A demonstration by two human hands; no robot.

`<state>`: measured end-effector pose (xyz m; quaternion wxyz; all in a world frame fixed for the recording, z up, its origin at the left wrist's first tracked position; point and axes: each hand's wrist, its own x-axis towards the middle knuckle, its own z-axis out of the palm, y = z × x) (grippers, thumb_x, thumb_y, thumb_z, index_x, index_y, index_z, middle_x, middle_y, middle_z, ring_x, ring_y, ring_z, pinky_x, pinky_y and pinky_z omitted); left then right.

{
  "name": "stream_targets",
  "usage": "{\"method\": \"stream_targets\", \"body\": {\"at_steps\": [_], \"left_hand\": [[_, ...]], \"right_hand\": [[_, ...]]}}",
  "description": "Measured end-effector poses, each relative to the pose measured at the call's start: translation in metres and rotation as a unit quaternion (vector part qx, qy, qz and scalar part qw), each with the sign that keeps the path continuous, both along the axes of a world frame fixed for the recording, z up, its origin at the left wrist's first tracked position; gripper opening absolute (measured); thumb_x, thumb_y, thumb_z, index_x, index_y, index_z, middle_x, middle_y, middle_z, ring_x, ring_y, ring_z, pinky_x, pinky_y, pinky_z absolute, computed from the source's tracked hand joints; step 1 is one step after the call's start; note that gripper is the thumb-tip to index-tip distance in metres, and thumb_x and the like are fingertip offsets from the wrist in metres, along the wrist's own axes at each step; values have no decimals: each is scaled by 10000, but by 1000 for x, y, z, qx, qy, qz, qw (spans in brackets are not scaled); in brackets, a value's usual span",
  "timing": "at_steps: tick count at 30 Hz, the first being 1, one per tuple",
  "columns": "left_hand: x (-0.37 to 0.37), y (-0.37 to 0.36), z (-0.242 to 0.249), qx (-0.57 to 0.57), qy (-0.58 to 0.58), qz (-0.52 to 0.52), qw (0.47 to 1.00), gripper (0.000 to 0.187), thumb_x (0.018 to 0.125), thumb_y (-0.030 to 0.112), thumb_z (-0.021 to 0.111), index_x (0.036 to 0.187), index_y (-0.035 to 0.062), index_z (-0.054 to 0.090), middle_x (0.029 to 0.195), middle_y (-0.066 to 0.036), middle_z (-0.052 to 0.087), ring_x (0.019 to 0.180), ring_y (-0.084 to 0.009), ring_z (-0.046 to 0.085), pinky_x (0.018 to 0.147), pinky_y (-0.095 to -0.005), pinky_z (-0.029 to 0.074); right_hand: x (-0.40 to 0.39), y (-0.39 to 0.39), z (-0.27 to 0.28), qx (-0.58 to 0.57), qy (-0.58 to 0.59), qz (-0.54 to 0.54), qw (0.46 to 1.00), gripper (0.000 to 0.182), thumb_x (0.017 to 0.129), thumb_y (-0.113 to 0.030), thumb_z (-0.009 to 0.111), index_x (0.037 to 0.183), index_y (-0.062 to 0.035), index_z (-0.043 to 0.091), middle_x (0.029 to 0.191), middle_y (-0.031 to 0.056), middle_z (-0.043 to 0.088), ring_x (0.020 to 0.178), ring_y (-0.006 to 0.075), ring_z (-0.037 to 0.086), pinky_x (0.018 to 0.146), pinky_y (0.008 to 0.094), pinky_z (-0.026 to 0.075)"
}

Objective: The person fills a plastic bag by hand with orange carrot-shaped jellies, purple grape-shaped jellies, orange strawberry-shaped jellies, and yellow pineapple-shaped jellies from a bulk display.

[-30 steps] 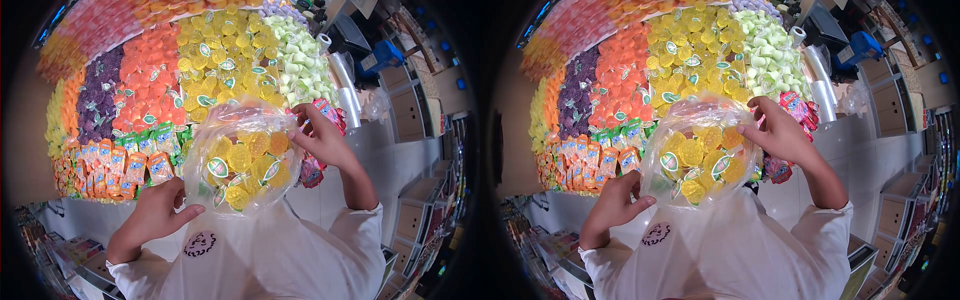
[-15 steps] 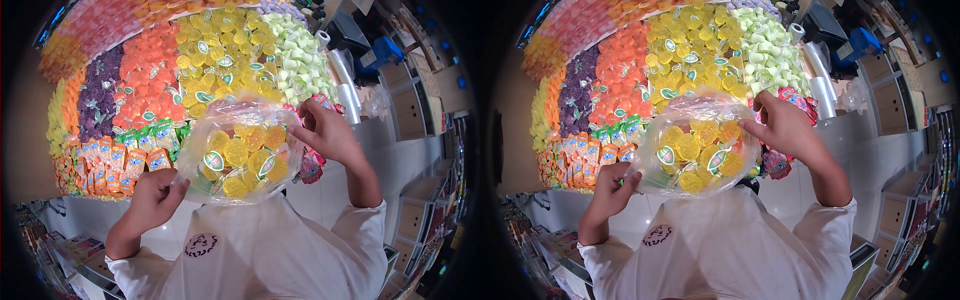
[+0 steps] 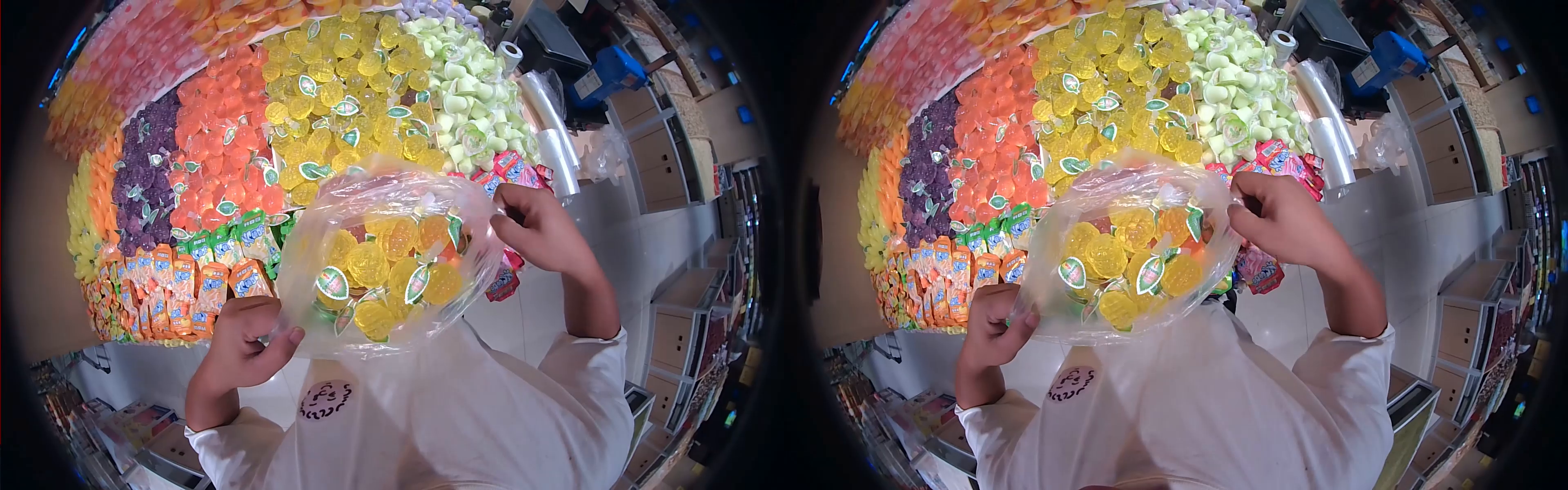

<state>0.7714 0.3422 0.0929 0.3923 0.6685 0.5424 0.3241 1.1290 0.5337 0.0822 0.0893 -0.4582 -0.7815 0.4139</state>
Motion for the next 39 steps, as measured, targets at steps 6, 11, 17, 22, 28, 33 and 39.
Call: {"method": "stream_targets", "body": {"at_steps": [6, 11, 17, 22, 28, 33, 39], "left_hand": [[-5, 3, -11, 61, -23, -21, 998, 196, 782, 19, 679, 639, 40, 548, 589, -73, 510, 497, -240, 475, 470, -366, 330], [-4, 4, -17, 87, -57, -27, 994, 180, 779, 38, 684, 642, 38, 568, 599, -75, 533, 500, -245, 501, 469, -359, 347], [-3, 1, -19, 92, -70, -27, 993, 204, 834, 113, 687, 669, 22, 609, 651, -82, 604, 536, -227, 547, 502, -325, 390], [0, -15, -27, 99, -89, 46, 990, 271, 898, 179, 687, 704, 8, 605, 686, -99, 637, 560, -197, 563, 517, -307, 411], [11, -34, -33, 160, -197, 153, 955, 396, 963, 229, 665, 682, 54, 448, 681, -115, 618, 584, -169, 559, 543, -305, 436], [15, -38, -53, 212, -276, 180, 920, 374, 958, 337, 688, 821, 40, 506, 964, -186, 626, 930, -225, 612, 802, -372, 493], [49, -29, -61, 175, -79, 212, 958, 954, 894, 639, 632, 1483, -63, 365, 1579, -282, 269, 1482, -405, 262, 1197, -527, 208]], "right_hand": [[10, -25, -9, 196, 271, 71, 940, 168, 834, 0, 645, 762, -38, 497, 702, 12, 532, 629, 129, 491, 566, 293, 391], [-3, -36, -35, 8, 315, -73, 946, 372, 859, -42, 722, 1085, -76, 428, 1081, 81, 553, 923, 113, 535, 796, 285, 471], [-11, -31, -33, -176, 314, -128, 924, 441, 887, -94, 738, 1264, -32, 518, 1062, 18, 619, 966, 95, 611, 857, 268, 496], [2, -21, -40, -296, 240, -120, 917, 116, 911, -98, 729, 913, -55, 622, 818, -61, 630, 747, 22, 570, 674, 217, 446], [2, -35, -29, -76, 388, -136, 909, 263, 951, -92, 718, 788, -94, 512, 721, -66, 540, 669, 22, 473, 597, 226, 379], [-5, -27, -53, 92, 457, -81, 881, 138, 948, -83, 695, 916, -57, 564, 925, 28, 617, 872, 78, 567, 748, 251, 444], [-13, -24, -68, -48, 387, -119, 913, 668, 940, -317, 650, 1484, 11, 445, 1464, 151, 477, 1367, 241, 455, 1166, 399, 328]]}}
